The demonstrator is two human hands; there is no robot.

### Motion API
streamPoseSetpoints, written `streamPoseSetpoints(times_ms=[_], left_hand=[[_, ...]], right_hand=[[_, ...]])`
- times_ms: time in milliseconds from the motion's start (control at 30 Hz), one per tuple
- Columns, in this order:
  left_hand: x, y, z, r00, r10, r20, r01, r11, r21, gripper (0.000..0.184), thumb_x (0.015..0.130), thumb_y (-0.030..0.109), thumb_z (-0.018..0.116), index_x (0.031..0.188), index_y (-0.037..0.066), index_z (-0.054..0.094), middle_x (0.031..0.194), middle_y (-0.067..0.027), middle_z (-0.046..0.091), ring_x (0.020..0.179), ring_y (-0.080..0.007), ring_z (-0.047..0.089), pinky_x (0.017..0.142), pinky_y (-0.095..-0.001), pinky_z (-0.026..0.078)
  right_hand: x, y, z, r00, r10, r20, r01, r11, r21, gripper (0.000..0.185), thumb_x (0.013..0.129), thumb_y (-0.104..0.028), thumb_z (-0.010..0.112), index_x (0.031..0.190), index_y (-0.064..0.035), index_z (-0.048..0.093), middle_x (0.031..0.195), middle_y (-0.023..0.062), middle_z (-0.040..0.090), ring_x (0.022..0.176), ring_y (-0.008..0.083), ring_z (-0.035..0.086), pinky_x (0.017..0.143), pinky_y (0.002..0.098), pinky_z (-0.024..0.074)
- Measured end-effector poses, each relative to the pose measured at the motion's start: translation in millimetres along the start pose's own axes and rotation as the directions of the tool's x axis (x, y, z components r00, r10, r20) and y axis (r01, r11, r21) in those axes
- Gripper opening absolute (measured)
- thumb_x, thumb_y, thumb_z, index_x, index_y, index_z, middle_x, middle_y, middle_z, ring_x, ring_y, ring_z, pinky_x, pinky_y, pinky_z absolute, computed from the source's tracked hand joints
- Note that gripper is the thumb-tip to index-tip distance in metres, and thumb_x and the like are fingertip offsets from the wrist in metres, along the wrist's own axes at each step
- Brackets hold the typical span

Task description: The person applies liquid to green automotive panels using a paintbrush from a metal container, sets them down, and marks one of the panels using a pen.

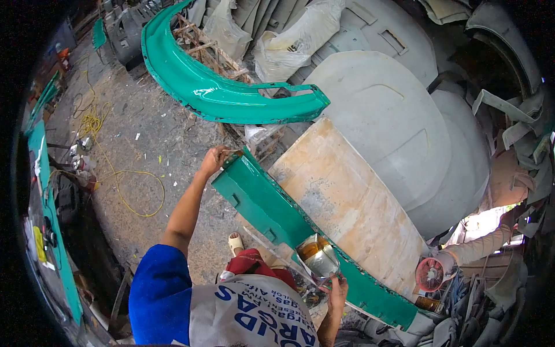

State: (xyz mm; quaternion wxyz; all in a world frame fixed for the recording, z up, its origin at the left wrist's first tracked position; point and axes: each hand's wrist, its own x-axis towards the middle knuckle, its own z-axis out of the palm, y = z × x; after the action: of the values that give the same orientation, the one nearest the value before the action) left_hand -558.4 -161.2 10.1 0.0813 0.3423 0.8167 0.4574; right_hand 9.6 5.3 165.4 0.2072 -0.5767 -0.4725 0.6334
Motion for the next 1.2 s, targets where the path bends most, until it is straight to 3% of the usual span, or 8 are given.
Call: streamPoseSetpoints(times_ms=[167, 233, 333, 533, 733, 933, 1033, 1200], left_hand=[[-34.3, 23.6, 16.5, 0.967, 0.008, -0.255, -0.005, 1.000, 0.012, 0.020, 0.092, 0.010, 0.054, 0.105, 0.002, 0.067, 0.097, -0.0216, 0.067, 0.085, -0.0411, 0.065, 0.073, -0.0451, 0.052], [-50.1, 33.0, 39.1, 0.914, 0.047, -0.403, -0.021, 0.997, 0.069, 0.023, 0.093, 0.011, 0.054, 0.111, 0.003, 0.065, 0.101, -0.0203, 0.065, 0.084, -0.0413, 0.064, 0.072, -0.0457, 0.052], [-64.9, 55.9, 58.5, 0.910, -0.113, -0.398, 0.146, 0.988, 0.052, 0.025, 0.093, 0.011, 0.055, 0.117, 0.004, 0.062, 0.102, -0.0192, 0.062, 0.085, -0.0401, 0.063, 0.071, -0.0459, 0.052], [-69.3, 32.7, 82.1, 0.935, 0.045, -0.352, 0.019, 0.984, 0.176, 0.027, 0.094, 0.012, 0.055, 0.119, 0.004, 0.060, 0.098, -0.0176, 0.060, 0.083, -0.0372, 0.062, 0.070, -0.0450, 0.051], [-73.4, 30.0, 67.2, 0.973, 0.084, -0.216, 0.009, 0.919, 0.395, 0.028, 0.093, 0.011, 0.053, 0.118, 0.001, 0.059, 0.096, -0.0173, 0.059, 0.081, -0.0351, 0.062, 0.071, -0.0449, 0.052], [-69.1, 49.2, 91.3, 0.971, 0.003, -0.238, 0.051, 0.973, 0.223, 0.030, 0.094, 0.011, 0.054, 0.122, 0.001, 0.058, 0.101, -0.0226, 0.060, 0.085, -0.0427, 0.061, 0.073, -0.0459, 0.051], [-82.0, 61.5, 127.9, 0.884, -0.082, -0.460, 0.083, 0.996, -0.019, 0.027, 0.096, 0.010, 0.052, 0.119, -0.001, 0.061, 0.088, -0.0208, 0.057, 0.074, -0.0354, 0.059, 0.065, -0.0427, 0.048], [-124.1, 109.9, 186.6, 0.895, -0.200, -0.399, 0.146, 0.976, -0.163, 0.027, 0.095, 0.007, 0.054, 0.119, -0.004, 0.061, 0.085, -0.0188, 0.055, 0.069, -0.0318, 0.056, 0.063, -0.0402, 0.046]], right_hand=[[-6.6, -5.4, 5.1, 1.000, -0.008, -0.005, 0.008, 1.000, 0.010, 0.061, 0.084, -0.023, 0.071, 0.127, 0.0082, 0.042, 0.096, 0.0104, 0.058, 0.074, 0.0176, 0.062, 0.054, 0.0330, 0.0595], [-11.8, -11.6, 11.8, 0.999, -0.041, -0.021, 0.040, 0.998, -0.042, 0.037, 0.087, -0.027, 0.067, 0.108, -0.0003, 0.052, 0.088, 0.0063, 0.054, 0.068, 0.0159, 0.059, 0.053, 0.0314, 0.0572], [-8.5, -7.4, 5.7, 0.998, -0.056, -0.013, 0.056, 0.997, -0.047, 0.037, 0.087, -0.027, 0.067, 0.108, -0.0004, 0.052, 0.088, 0.0063, 0.054, 0.066, 0.0155, 0.059, 0.053, 0.0317, 0.0577], [-2.4, -2.3, -3.8, 1.000, -0.010, 0.003, 0.010, 1.000, -0.009, 0.048, 0.085, -0.022, 0.070, 0.118, 0.0046, 0.047, 0.090, 0.0079, 0.057, 0.069, 0.0155, 0.061, 0.052, 0.0309, 0.0583], [-7.8, 3.8, -17.2, 0.999, -0.038, 0.013, 0.038, 0.999, -0.037, 0.039, 0.089, -0.027, 0.065, 0.112, 0.0002, 0.050, 0.089, 0.0074, 0.058, 0.067, 0.0159, 0.062, 0.054, 0.0324, 0.0588], [-11.9, 10.5, -39.1, 0.998, -0.059, 0.003, 0.059, 0.996, -0.060, 0.039, 0.092, -0.026, 0.062, 0.116, 0.0020, 0.050, 0.096, 0.0099, 0.061, 0.069, 0.0164, 0.064, 0.056, 0.0311, 0.0588], [-11.5, 14.0, -49.5, 0.998, -0.061, -0.034, 0.059, 0.998, -0.036, 0.040, 0.092, -0.024, 0.062, 0.118, 0.0030, 0.049, 0.096, 0.0096, 0.061, 0.068, 0.0158, 0.064, 0.056, 0.0311, 0.0594], [-13.5, 13.1, -74.5, 0.998, -0.038, -0.058, 0.038, 0.999, -0.001, 0.041, 0.091, -0.023, 0.063, 0.118, 0.0036, 0.048, 0.096, 0.0096, 0.060, 0.068, 0.0156, 0.064, 0.056, 0.0313, 0.0598]])
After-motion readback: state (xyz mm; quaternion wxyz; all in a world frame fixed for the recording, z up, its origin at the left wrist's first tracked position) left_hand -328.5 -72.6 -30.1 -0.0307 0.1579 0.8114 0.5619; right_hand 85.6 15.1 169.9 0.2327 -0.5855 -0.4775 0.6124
